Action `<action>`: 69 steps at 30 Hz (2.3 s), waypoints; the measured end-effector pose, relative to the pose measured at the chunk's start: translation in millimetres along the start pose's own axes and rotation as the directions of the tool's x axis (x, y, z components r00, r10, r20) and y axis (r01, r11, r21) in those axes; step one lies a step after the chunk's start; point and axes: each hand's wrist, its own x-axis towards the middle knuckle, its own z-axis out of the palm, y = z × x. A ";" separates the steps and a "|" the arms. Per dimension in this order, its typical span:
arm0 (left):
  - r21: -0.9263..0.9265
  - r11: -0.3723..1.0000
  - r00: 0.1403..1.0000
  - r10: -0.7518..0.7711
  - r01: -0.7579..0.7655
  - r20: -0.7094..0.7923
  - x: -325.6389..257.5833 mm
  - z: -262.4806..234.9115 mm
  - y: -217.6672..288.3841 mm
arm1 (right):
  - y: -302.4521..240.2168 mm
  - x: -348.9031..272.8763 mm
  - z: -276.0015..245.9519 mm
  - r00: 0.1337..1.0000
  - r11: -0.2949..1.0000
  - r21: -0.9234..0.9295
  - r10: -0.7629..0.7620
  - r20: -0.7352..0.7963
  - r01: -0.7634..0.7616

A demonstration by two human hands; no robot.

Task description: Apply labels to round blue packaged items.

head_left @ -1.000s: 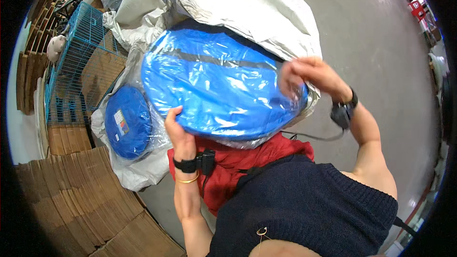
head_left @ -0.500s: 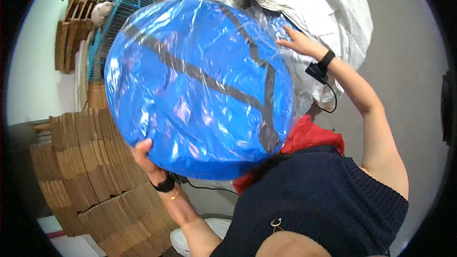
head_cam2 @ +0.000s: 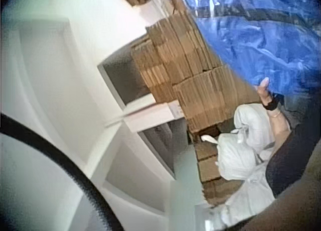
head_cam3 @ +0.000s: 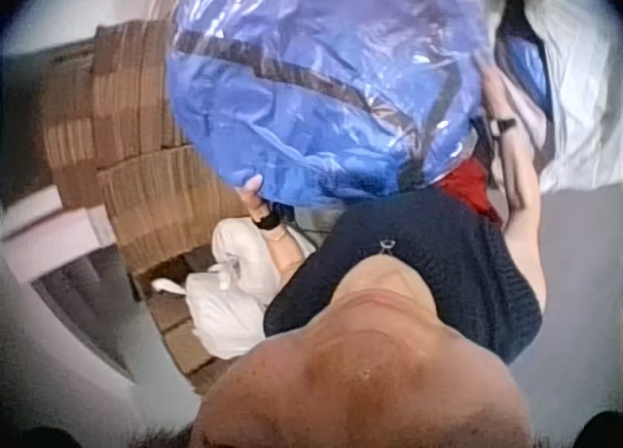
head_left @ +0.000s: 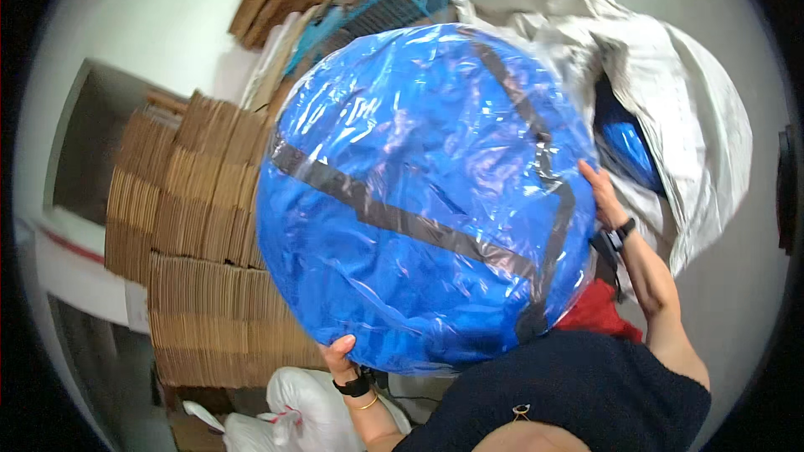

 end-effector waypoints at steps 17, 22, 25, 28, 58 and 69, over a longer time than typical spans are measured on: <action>0.062 0.938 0.887 0.299 -0.341 0.351 105.6 26.1 95.3 | -164.2 19.0 39.9 0.715 0.657 -0.311 -0.687 0.126 0.686; -0.051 0.954 0.930 0.299 -0.295 0.213 113.4 44.4 114.3 | -159.0 35.0 12.9 0.768 0.722 -0.261 -0.603 0.216 0.641; -0.231 0.888 0.880 0.441 -0.398 0.176 126.6 35.4 120.9 | -159.7 21.5 22.7 0.742 0.684 -0.304 -0.654 0.148 0.663; -0.552 0.789 0.741 0.535 -0.269 0.405 150.9 -1.9 140.2 | -159.8 23.8 24.3 0.694 0.633 -0.317 -0.708 0.130 0.706; 0.314 0.877 0.931 0.340 -0.364 0.131 180.8 -46.0 89.6 | -197.1 -43.5 -34.0 0.685 0.577 -0.583 -0.727 -0.047 0.572; 0.525 0.646 0.807 0.573 -0.554 0.147 181.1 -16.6 128.9 | -40.9 -42.4 50.4 0.452 0.614 -0.018 0.602 0.658 -0.789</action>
